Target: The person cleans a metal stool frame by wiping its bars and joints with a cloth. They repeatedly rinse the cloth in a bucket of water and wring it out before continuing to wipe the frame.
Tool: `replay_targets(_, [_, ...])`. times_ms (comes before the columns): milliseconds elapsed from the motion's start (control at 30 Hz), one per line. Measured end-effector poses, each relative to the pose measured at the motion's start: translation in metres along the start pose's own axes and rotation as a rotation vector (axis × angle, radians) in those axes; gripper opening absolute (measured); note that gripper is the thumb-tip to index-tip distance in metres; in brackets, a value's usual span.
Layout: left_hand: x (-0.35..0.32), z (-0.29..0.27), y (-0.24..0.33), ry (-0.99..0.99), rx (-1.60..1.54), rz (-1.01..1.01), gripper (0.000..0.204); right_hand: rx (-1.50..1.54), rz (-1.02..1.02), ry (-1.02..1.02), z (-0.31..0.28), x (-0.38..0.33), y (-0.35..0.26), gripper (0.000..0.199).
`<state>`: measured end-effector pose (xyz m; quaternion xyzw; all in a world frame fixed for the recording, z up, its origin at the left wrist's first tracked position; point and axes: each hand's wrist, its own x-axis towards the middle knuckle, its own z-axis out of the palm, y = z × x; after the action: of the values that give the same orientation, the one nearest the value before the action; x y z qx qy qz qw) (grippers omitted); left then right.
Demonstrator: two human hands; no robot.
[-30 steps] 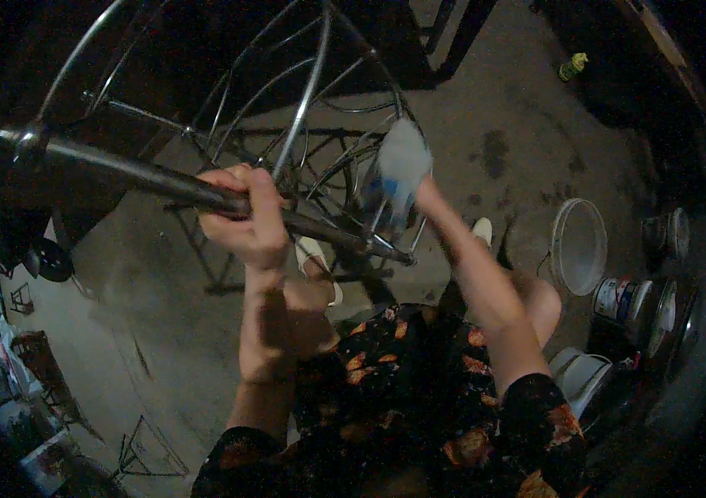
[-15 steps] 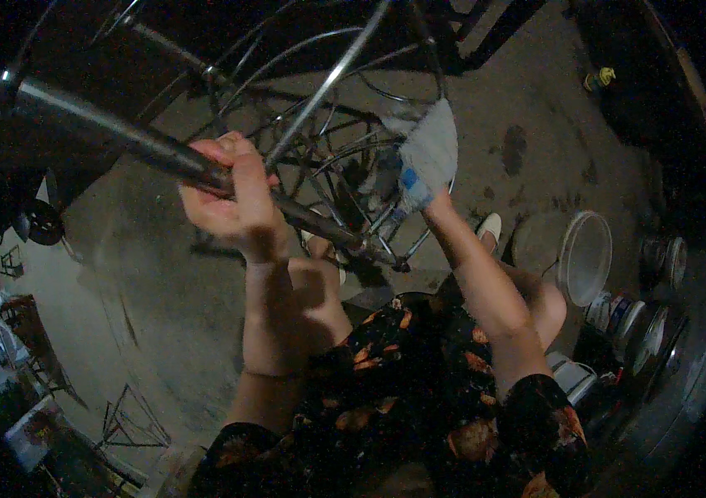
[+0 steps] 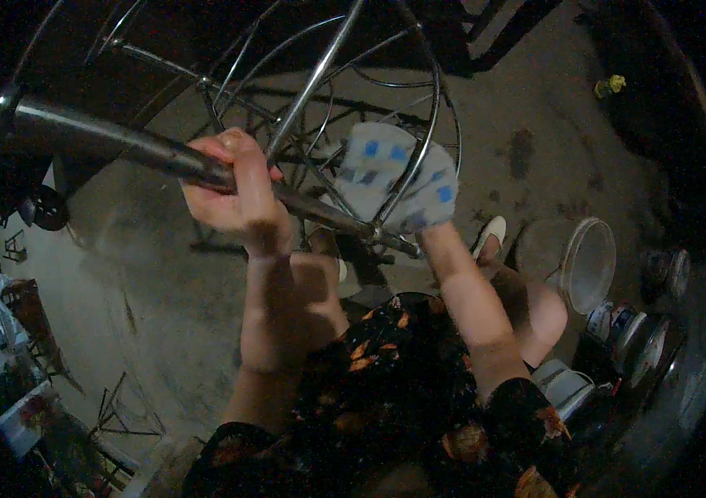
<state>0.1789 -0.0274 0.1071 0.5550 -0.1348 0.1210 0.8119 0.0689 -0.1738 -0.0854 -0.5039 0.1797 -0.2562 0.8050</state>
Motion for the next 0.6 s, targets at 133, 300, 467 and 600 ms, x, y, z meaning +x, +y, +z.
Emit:
replay_targets(133, [0.003,-0.003,0.005,0.028,0.06,0.006,0.017,0.528,0.189,-0.045,-0.026,0.021,0.017,0.027])
replay_targets(300, [0.016,-0.022,-0.011,-0.134,-0.05,0.046,0.017,0.632,0.211,-0.019,-0.018,0.025,0.062,0.028])
replay_targets(467, [0.027,-0.026,-0.023,-0.316,-0.138,0.197,0.017,-0.389,-0.646,-0.356,0.006,0.044,0.081,0.025])
replay_targets(600, [0.023,-0.02,-0.015,-0.245,-0.09,0.176,0.016,-0.417,-0.986,-0.647,0.053,0.052,0.05,0.011])
